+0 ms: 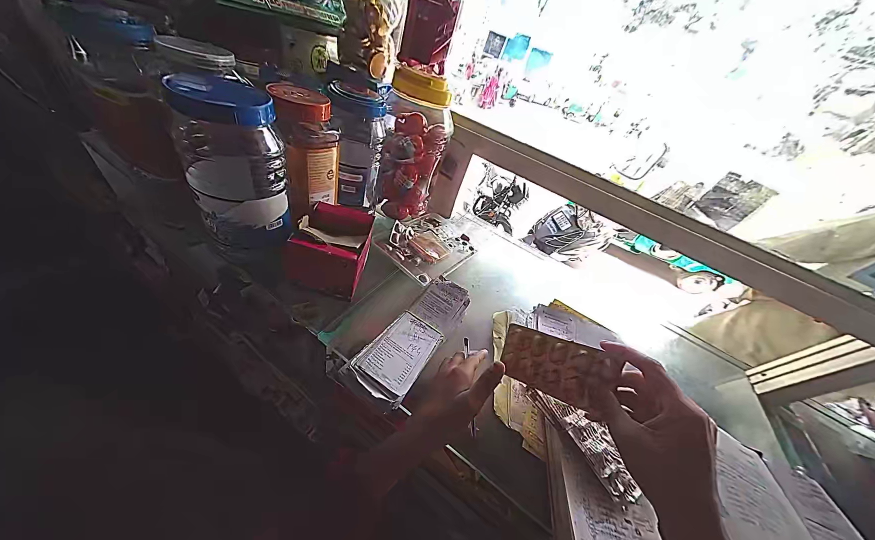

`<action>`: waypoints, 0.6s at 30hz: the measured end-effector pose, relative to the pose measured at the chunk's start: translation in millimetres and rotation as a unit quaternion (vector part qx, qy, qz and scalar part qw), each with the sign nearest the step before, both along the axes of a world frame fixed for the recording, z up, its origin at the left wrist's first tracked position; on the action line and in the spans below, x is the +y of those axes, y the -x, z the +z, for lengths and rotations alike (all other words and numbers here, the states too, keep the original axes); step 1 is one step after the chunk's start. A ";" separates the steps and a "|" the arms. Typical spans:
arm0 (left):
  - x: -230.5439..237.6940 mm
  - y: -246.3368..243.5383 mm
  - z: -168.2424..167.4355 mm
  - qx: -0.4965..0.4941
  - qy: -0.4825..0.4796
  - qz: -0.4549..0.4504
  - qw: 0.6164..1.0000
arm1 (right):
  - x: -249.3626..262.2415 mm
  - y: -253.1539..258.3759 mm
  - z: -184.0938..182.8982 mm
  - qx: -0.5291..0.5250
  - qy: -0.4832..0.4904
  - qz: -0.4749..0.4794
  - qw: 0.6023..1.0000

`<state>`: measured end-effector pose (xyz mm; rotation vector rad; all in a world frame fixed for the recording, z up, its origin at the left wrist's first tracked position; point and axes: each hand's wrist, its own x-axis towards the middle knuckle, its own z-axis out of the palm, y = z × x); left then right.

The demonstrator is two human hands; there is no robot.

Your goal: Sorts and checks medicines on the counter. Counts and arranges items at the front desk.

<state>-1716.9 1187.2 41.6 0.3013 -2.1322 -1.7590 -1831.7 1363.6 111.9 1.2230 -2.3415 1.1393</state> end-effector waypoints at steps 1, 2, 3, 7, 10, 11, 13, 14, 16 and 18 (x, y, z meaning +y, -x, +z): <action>-1.7 4.0 2.0 -0.035 0.027 0.006 0.999 | 5.0 -2.3 2.7 -0.007 0.012 -0.023 1.000; -2.8 8.0 3.3 -0.062 0.048 0.012 0.997 | 8.7 -4.1 3.5 -0.029 0.027 -0.032 0.999; -3.7 12.6 3.9 -0.086 0.062 0.016 0.994 | 11.3 -5.0 2.9 -0.062 0.047 -0.026 0.997; 2.1 18.2 3.2 -0.097 0.099 0.065 0.988 | 17.1 -2.4 -3.1 -0.209 0.110 0.029 0.971; 17.4 8.8 -6.8 0.067 0.079 0.118 0.988 | 21.6 -5.6 -5.0 -0.197 0.103 0.059 0.973; 21.0 4.3 -9.6 0.125 0.051 0.102 0.986 | 22.7 -10.3 -6.3 -0.164 0.097 0.074 0.979; 28.4 -6.8 -11.5 0.241 -0.037 0.053 0.969 | 24.3 -26.2 -9.2 -0.079 0.094 0.099 0.988; 31.3 -14.0 -12.9 0.295 -0.058 0.045 0.953 | 25.9 -36.2 -10.9 -0.053 0.095 0.114 0.987; 25.4 -36.0 -18.9 0.379 -0.007 0.043 0.924 | 30.4 -55.5 -15.8 -0.060 0.089 0.175 0.979; 10.5 -67.7 -21.8 0.464 0.038 0.023 0.885 | 30.1 -72.1 -25.9 -0.093 0.061 0.245 0.963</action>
